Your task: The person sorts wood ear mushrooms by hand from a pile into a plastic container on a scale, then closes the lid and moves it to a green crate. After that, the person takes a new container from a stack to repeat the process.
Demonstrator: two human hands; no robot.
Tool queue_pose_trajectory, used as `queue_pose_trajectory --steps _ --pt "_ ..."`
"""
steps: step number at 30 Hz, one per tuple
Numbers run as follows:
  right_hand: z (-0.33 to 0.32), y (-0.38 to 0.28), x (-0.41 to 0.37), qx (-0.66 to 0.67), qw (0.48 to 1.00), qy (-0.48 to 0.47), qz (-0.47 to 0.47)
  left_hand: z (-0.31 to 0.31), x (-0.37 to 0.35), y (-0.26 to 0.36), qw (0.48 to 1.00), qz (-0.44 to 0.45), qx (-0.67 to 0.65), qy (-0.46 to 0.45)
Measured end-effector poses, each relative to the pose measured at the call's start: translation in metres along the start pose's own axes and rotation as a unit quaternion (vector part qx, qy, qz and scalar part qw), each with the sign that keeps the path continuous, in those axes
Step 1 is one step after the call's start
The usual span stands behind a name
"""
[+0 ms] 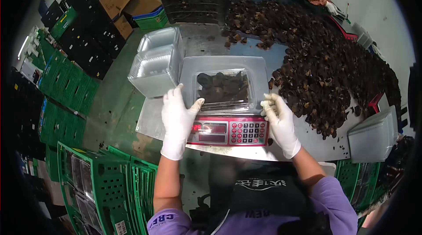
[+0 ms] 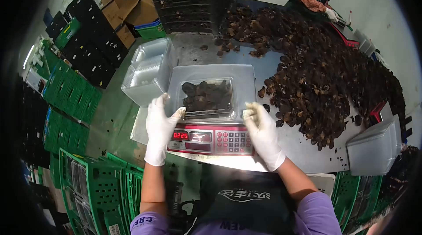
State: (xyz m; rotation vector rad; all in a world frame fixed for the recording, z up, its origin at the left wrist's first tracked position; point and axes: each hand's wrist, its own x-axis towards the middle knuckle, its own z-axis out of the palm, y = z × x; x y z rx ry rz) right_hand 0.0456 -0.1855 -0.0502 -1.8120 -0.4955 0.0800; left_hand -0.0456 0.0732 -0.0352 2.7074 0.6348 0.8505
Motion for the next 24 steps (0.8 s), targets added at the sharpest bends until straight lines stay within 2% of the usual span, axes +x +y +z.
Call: queue_pose_trajectory --steps 1,2,3,4,5,6,7,8,9,11,13,15,18,20,21,22,24 --pt "-0.001 -0.007 0.007 0.155 0.981 -0.035 0.112 -0.009 -0.001 0.011 0.99 -0.097 -0.042 -0.09" --pt "-0.003 -0.011 0.013 0.23 0.955 -0.077 0.169 -0.02 -0.002 0.018 0.962 -0.194 -0.084 -0.175" --pt "-0.005 -0.011 0.019 0.26 0.931 -0.122 0.224 0.008 -0.013 -0.004 0.983 -0.115 -0.072 -0.125" --pt "-0.003 -0.011 0.027 0.287 0.9 -0.177 0.275 0.02 -0.017 -0.011 0.932 -0.16 -0.278 -0.166" --pt "0.0 -0.013 0.028 0.259 0.906 -0.17 0.289 0.005 -0.016 0.003 0.827 -0.234 -0.455 -0.234" --pt "0.008 -0.011 0.028 0.2 0.936 -0.129 0.259 0.021 -0.019 -0.001 0.758 -0.29 -0.527 -0.25" --pt "0.009 -0.009 0.03 0.21 0.932 -0.137 0.26 0.029 -0.028 0.003 0.705 -0.284 -0.626 -0.174" --pt "0.009 0.001 0.035 0.187 0.94 -0.141 0.246 0.044 -0.04 -0.004 0.622 -0.255 -0.728 -0.136" --pt "0.01 0.009 0.036 0.216 0.939 -0.149 0.225 0.04 -0.036 -0.001 0.676 -0.291 -0.652 -0.184" --pt "0.015 0.026 0.035 0.262 0.941 -0.173 0.127 0.049 -0.049 -0.022 0.681 -0.208 -0.67 -0.207" --pt "0.023 0.024 0.024 0.232 0.956 -0.152 0.092 0.04 -0.066 -0.025 0.679 -0.21 -0.686 -0.157" --pt "0.037 0.016 0.022 0.22 0.958 -0.164 0.079 -0.003 -0.072 -0.026 0.689 -0.212 -0.678 -0.144" --pt "0.064 -0.012 0.003 0.287 0.945 -0.151 0.032 -0.016 -0.098 -0.041 0.707 -0.194 -0.679 -0.03" --pt "0.082 -0.037 -0.004 0.278 0.94 -0.195 0.043 -0.043 -0.117 -0.05 0.703 -0.222 -0.676 0.021" --pt "0.099 -0.037 -0.008 0.293 0.939 -0.178 0.019 -0.06 -0.126 -0.055 0.711 -0.242 -0.658 0.049" --pt "0.108 -0.058 -0.015 0.276 0.935 -0.217 0.044 -0.079 -0.135 -0.057 0.719 -0.261 -0.64 0.078" --pt "0.132 -0.081 -0.027 0.294 0.892 -0.339 0.057 -0.139 -0.15 -0.052 0.742 -0.331 -0.56 0.163"
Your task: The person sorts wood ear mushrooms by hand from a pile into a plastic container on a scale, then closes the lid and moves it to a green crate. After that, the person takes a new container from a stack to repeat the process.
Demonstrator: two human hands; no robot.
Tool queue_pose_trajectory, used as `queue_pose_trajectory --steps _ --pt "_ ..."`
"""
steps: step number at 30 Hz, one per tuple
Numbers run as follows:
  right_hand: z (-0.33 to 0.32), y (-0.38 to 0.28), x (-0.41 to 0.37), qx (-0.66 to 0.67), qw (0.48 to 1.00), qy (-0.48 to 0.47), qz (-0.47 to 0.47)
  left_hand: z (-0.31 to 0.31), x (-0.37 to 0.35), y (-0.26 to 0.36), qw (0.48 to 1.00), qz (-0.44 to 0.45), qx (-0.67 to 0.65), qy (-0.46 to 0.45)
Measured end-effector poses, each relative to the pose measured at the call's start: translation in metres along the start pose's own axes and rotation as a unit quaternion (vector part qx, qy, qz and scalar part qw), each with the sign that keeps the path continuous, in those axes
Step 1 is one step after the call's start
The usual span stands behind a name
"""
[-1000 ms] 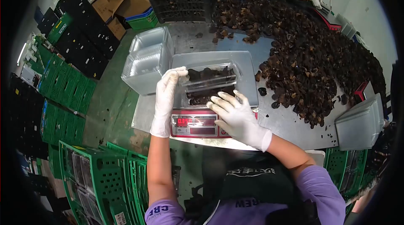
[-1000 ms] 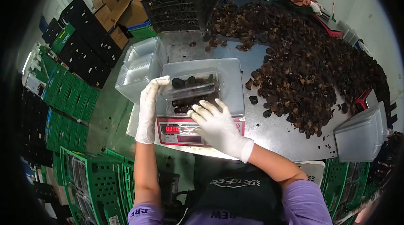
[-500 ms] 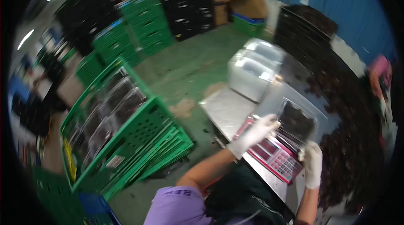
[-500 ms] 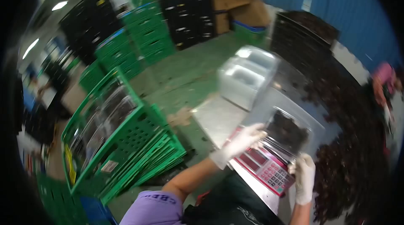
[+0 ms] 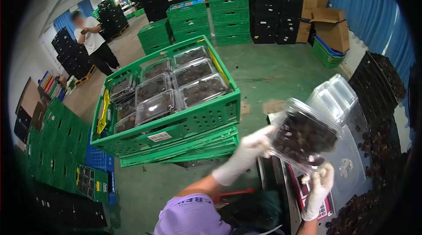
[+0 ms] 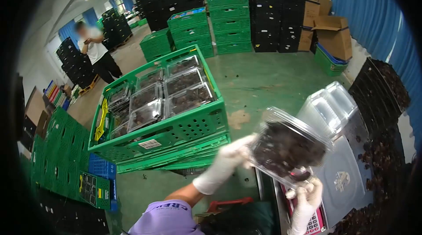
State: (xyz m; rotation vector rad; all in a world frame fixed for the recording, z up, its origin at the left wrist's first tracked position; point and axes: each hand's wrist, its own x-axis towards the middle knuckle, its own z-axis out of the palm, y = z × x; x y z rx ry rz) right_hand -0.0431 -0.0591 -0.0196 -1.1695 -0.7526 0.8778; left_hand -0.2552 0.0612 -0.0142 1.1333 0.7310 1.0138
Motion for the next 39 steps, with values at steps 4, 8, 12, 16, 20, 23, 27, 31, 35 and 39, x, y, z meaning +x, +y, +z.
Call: queue_pose_trajectory --steps 4,8,12,16,20,23,27,31,35,39 --pt "0.05 0.018 0.008 0.011 0.988 -0.148 -0.037 -0.086 -0.055 0.078 0.939 0.21 0.03 0.27" --pt "0.039 0.04 0.017 -0.083 0.985 -0.143 0.053 -0.217 -0.127 0.144 0.797 0.273 0.164 0.514" --pt "0.021 0.054 0.012 -0.058 0.985 -0.094 0.136 -0.363 -0.196 0.173 0.763 0.221 0.169 0.583" --pt "-0.012 0.074 0.007 -0.109 0.985 -0.115 0.07 -0.446 -0.205 0.166 0.731 -0.163 0.328 0.576" --pt "-0.039 0.088 -0.001 -0.163 0.982 -0.052 0.081 -0.412 -0.155 0.145 0.309 -0.184 0.801 0.478" --pt "-0.024 0.092 -0.028 -0.126 0.99 0.064 0.009 -0.279 -0.066 0.158 0.303 0.0 0.841 0.447" --pt "-0.025 0.051 -0.044 -0.261 0.96 -0.029 0.093 -0.105 0.03 0.115 0.635 0.29 0.71 0.097" --pt "-0.033 0.059 -0.072 -0.379 0.923 -0.038 -0.049 0.041 0.116 0.011 0.727 0.396 0.518 -0.212" --pt "-0.063 0.056 -0.089 -0.392 0.918 0.029 -0.06 0.145 0.176 -0.07 0.624 0.515 0.533 -0.246" --pt "-0.098 0.05 -0.112 -0.421 0.892 0.16 -0.035 0.155 0.23 -0.081 0.662 0.463 0.553 -0.206"
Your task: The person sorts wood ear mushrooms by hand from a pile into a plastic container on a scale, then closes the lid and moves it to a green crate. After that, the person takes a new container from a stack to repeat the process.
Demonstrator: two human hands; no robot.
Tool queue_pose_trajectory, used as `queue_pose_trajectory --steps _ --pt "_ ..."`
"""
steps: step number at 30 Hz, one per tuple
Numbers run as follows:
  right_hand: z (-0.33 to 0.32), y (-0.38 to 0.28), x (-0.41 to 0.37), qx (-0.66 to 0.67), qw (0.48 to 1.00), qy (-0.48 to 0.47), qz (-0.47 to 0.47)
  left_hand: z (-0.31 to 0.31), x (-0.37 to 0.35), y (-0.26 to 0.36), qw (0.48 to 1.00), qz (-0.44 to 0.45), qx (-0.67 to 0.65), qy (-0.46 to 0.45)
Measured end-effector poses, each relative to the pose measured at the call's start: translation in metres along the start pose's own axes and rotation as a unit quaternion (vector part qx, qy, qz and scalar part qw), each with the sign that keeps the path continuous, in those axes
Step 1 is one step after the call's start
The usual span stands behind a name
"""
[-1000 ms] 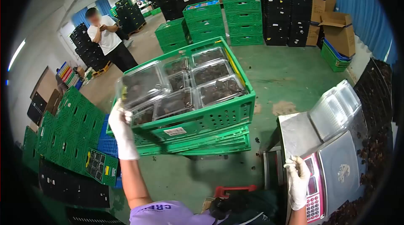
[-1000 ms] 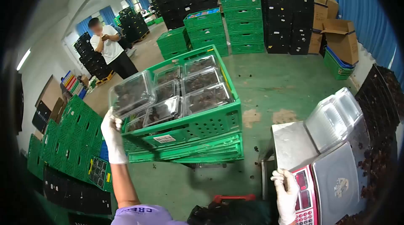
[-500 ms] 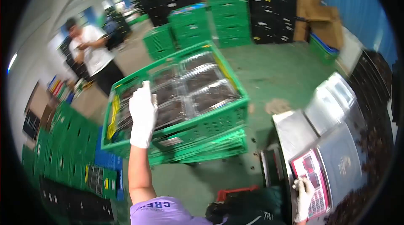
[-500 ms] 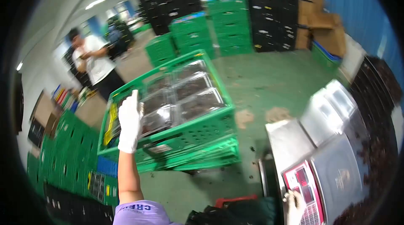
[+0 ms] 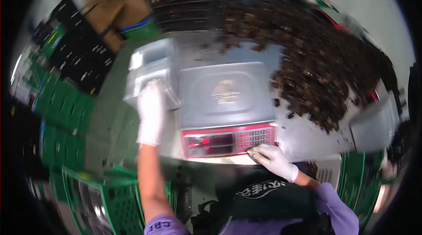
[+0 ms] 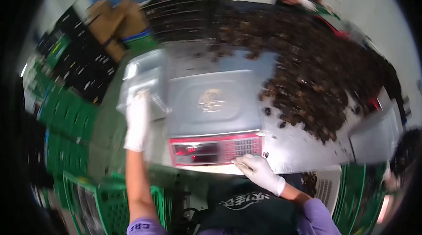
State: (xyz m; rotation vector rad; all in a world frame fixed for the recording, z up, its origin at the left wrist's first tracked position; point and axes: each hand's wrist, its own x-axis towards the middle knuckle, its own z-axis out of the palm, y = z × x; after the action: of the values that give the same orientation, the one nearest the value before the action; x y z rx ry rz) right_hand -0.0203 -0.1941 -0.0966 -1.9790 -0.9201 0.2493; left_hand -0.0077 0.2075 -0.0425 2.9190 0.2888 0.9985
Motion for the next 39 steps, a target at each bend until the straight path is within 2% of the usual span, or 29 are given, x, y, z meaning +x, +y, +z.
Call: queue_pose_trajectory --steps 1,2,3,4,7,9,11,12,13,15,16,18,20,21,22,23,24,25,26,27,28,29,32,34,35,36,37,38,39 --pt "-0.005 0.008 -0.009 0.013 0.999 0.026 0.042 0.02 -0.003 -0.028 0.999 -0.018 -0.013 -0.024" --pt "-0.011 0.016 -0.012 0.004 0.998 0.041 0.048 -0.008 0.008 -0.017 0.986 0.018 0.105 -0.126" --pt "-0.011 0.026 -0.018 -0.001 0.997 0.058 0.055 -0.011 0.013 -0.025 0.988 0.013 0.044 -0.148" --pt "-0.012 0.024 -0.023 0.013 0.995 0.08 0.059 -0.017 0.017 -0.023 0.985 0.063 0.067 -0.149" --pt "-0.008 0.025 -0.027 0.041 0.994 0.064 0.08 -0.013 0.02 -0.055 0.987 0.053 -0.018 -0.153" --pt "-0.008 0.021 -0.028 0.029 0.994 0.048 0.098 -0.019 0.028 -0.061 0.984 0.046 -0.017 -0.169" --pt "-0.008 0.023 -0.03 0.017 0.994 0.021 0.105 -0.034 0.039 -0.048 0.988 0.029 0.044 -0.144" --pt "-0.009 0.026 -0.032 -0.018 0.997 0.022 0.076 -0.03 0.038 -0.056 0.993 0.012 -0.001 -0.12" --pt "-0.009 0.03 -0.033 -0.054 0.997 0.021 0.046 -0.034 0.037 -0.044 0.995 0.0 -0.079 -0.066" --pt "-0.012 0.036 -0.035 -0.055 0.998 0.033 0.027 -0.048 0.038 -0.006 0.997 -0.004 -0.074 0.008" --pt "-0.014 0.038 -0.036 -0.046 0.998 0.041 0.03 -0.054 0.037 0.022 0.997 -0.006 -0.071 0.008" --pt "-0.019 0.037 -0.035 -0.037 0.998 0.045 0.026 -0.064 0.03 0.085 0.988 0.052 -0.145 0.008" --pt "-0.022 0.021 -0.027 0.11 0.992 -0.018 0.057 -0.065 0.017 0.141 0.979 0.08 -0.179 -0.05" --pt "-0.027 0.007 -0.019 0.136 0.99 -0.042 0.014 -0.051 0.011 0.153 0.974 0.133 -0.172 -0.057" --pt "-0.03 -0.009 -0.006 0.22 0.97 -0.094 -0.043 -0.045 0.001 0.165 0.978 0.149 -0.097 -0.112" --pt "-0.032 -0.028 0.004 0.219 0.96 -0.118 -0.128 -0.037 -0.002 0.182 0.966 0.209 -0.092 -0.122" --pt "-0.028 -0.047 0.014 0.256 0.936 -0.127 -0.205 -0.029 -0.009 0.19 0.952 0.237 -0.083 -0.174" --pt "-0.028 -0.069 0.022 0.278 0.908 -0.153 -0.273 -0.02 -0.018 0.192 0.944 0.245 -0.071 -0.21" --pt "-0.024 -0.095 0.025 0.355 0.877 -0.139 -0.293 -0.014 -0.025 0.195 0.936 0.257 -0.051 -0.234" --pt "-0.013 -0.11 0.022 0.35 0.854 -0.142 -0.356 -0.015 -0.029 0.202 0.934 0.248 -0.024 -0.258" --pt "-0.023 -0.125 0.022 0.3 0.833 -0.266 -0.381 -0.021 -0.029 0.206 0.937 0.25 -0.026 -0.242" --pt "-0.019 -0.139 0.016 0.345 0.819 -0.233 -0.395 -0.027 -0.029 0.209 0.94 0.253 -0.03 -0.226" --pt "-0.026 -0.148 0.003 0.307 0.771 -0.352 -0.433 -0.04 -0.041 0.208 0.95 0.19 -0.078 -0.237" --pt "-0.033 -0.147 0.003 0.298 0.794 -0.295 -0.441 -0.037 -0.061 0.205 0.961 0.183 -0.085 -0.186" --pt "-0.041 -0.149 0.006 0.313 0.804 -0.265 -0.431 -0.053 -0.043 0.217 0.886 0.077 -0.114 -0.443" --pt "-0.039 -0.145 0.001 0.319 0.8 -0.27 -0.431 -0.022 -0.083 0.214 0.943 0.144 -0.024 -0.3" --pt "-0.044 -0.147 0.006 0.308 0.793 -0.299 -0.432 -0.03 -0.083 0.214 0.966 0.187 -0.144 -0.103" --pt "-0.046 -0.149 0.012 0.299 0.771 -0.337 -0.451 -0.039 -0.088 0.21 0.96 0.223 -0.152 -0.078" --pt "-0.045 -0.152 0.017 0.282 0.756 -0.369 -0.461 -0.029 -0.103 0.211 0.96 0.215 -0.177 0.002"
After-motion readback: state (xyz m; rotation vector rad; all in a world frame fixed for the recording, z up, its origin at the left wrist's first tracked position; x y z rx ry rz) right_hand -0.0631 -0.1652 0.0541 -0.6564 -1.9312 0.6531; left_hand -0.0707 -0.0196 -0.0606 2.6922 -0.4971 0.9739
